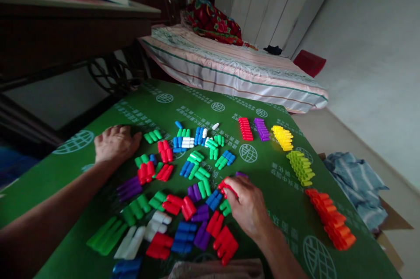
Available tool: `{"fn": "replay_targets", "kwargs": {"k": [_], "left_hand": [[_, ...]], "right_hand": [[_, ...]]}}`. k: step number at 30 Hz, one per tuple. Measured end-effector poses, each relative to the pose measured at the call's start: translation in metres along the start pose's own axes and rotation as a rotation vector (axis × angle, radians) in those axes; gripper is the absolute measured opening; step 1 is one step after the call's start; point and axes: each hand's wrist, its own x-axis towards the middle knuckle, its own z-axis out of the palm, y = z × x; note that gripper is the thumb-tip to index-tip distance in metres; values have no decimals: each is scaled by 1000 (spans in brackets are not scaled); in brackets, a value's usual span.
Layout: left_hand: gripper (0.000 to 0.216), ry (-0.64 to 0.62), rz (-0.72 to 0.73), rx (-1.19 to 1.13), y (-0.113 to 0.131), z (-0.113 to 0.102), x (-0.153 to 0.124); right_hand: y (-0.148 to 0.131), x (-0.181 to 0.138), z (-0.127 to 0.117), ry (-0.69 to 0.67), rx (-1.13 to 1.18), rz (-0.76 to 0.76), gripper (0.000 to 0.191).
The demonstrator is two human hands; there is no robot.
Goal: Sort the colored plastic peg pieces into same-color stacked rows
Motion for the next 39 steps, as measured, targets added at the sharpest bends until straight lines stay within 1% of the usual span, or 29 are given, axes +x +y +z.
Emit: {"fn": "replay_targets", "kwargs": {"k": [4,8,11,14,17,21,24,27,30,32,34,36,37,39], "left_hand": [[58,6,5,-9,-1,2,0],[58,9,6,-13,0,3,0],[57,9,5,-10,1,3,-1],[58,1,3,1,1,2,-2],[59,-5,0,16,1,2,-2],[58,-14,-4,24,1,-1,-1],[58,-20,-12,22,1,-3,1],[60,-25,-15,21,0,-2,4],[65,-35,-12,48,-2,0,7],[68,-42,-14,62,-3,1,9],[70,-46,-18,68,-4,1,9],[71,-45,-23,84,-5,1,9],[72,-45,-27,93,-5,1,10],[73,-49,-32,108,-5,2,10]], "right_hand": [[-23,5,11,-79,-80,-92,19],[-38,8,20,-146,-133,-151,20],[-46,10,24,-162,-177,-194,20],[-51,15,27,-183,-207,-265,22],[-52,25,28,-268,-200,-333,26],[-54,39,29,-413,-204,-328,25],[-55,46,32,-448,-238,-311,18],[-54,46,37,-422,-270,-293,9],[-55,42,39,-362,-249,-284,3],[-57,39,38,-280,-196,-271,2],[-57,39,31,-173,-115,-246,3],[-47,41,19,-66,-38,-198,6],[-37,43,12,-10,-19,-155,8],[-8,47,-2,116,-39,-30,14]]}}
